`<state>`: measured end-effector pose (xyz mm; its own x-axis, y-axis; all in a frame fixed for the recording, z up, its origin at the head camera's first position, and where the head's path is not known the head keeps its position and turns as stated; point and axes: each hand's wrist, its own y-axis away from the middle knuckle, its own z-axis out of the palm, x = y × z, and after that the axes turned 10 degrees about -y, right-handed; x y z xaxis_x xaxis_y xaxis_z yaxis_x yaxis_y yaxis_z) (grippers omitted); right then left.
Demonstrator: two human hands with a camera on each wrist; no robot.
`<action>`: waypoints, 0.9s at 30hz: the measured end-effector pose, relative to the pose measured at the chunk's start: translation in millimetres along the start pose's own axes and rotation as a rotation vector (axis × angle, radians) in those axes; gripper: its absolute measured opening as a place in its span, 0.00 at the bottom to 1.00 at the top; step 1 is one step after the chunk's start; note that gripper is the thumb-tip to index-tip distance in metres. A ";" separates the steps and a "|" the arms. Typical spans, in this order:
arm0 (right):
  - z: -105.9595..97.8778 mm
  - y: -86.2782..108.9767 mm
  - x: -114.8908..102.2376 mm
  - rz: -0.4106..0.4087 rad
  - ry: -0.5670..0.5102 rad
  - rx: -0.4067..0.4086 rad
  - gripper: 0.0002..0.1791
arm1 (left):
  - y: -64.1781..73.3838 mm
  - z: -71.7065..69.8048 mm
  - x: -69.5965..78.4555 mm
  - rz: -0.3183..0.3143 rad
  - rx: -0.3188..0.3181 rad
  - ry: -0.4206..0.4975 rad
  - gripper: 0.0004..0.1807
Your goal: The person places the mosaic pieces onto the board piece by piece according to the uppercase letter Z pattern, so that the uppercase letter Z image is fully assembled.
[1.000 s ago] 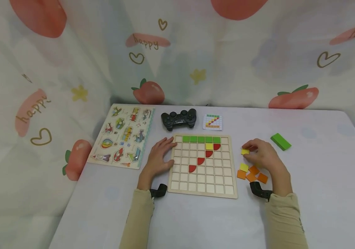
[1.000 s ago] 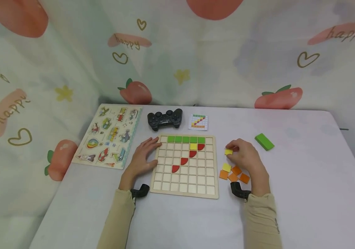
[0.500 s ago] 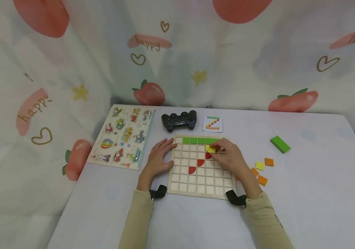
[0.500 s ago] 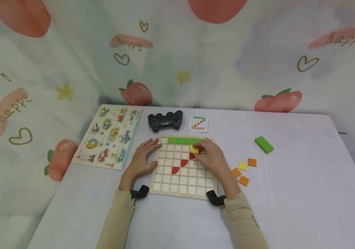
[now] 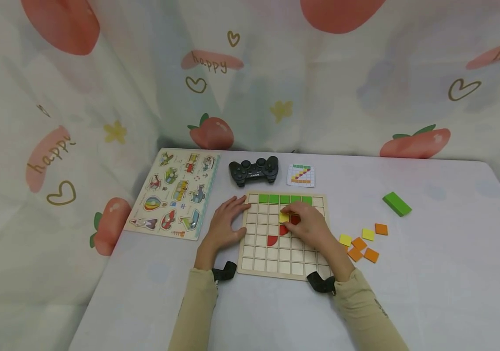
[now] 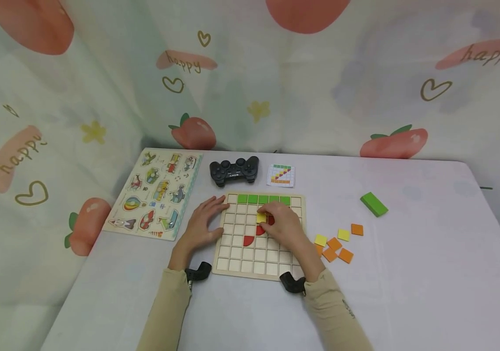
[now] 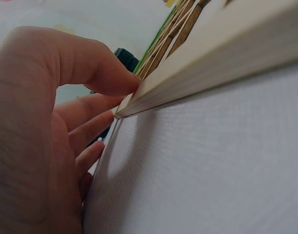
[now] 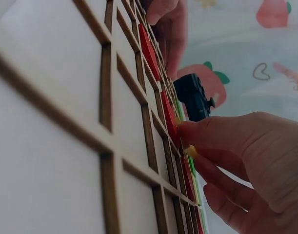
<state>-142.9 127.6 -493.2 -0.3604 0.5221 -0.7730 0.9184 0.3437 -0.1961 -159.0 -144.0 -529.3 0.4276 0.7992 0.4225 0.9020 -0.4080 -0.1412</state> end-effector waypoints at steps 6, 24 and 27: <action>-2.5 1.1 -0.2 0.029 0.005 -0.006 0.17 | -0.7 -0.6 1.4 0.009 0.006 0.001 0.37; -81.0 23.6 10.3 0.286 0.013 -0.038 0.23 | 0.0 -1.5 1.0 -0.002 -0.020 -0.019 0.38; -99.3 33.3 19.4 0.402 0.049 -0.125 0.29 | 0.1 -1.1 0.8 -0.001 -0.015 -0.014 0.38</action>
<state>-135.5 226.7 -454.8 0.0125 0.6694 -0.7428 0.9618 0.1952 0.1921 -158.6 -143.8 -528.0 0.4275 0.8057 0.4100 0.9015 -0.4135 -0.1274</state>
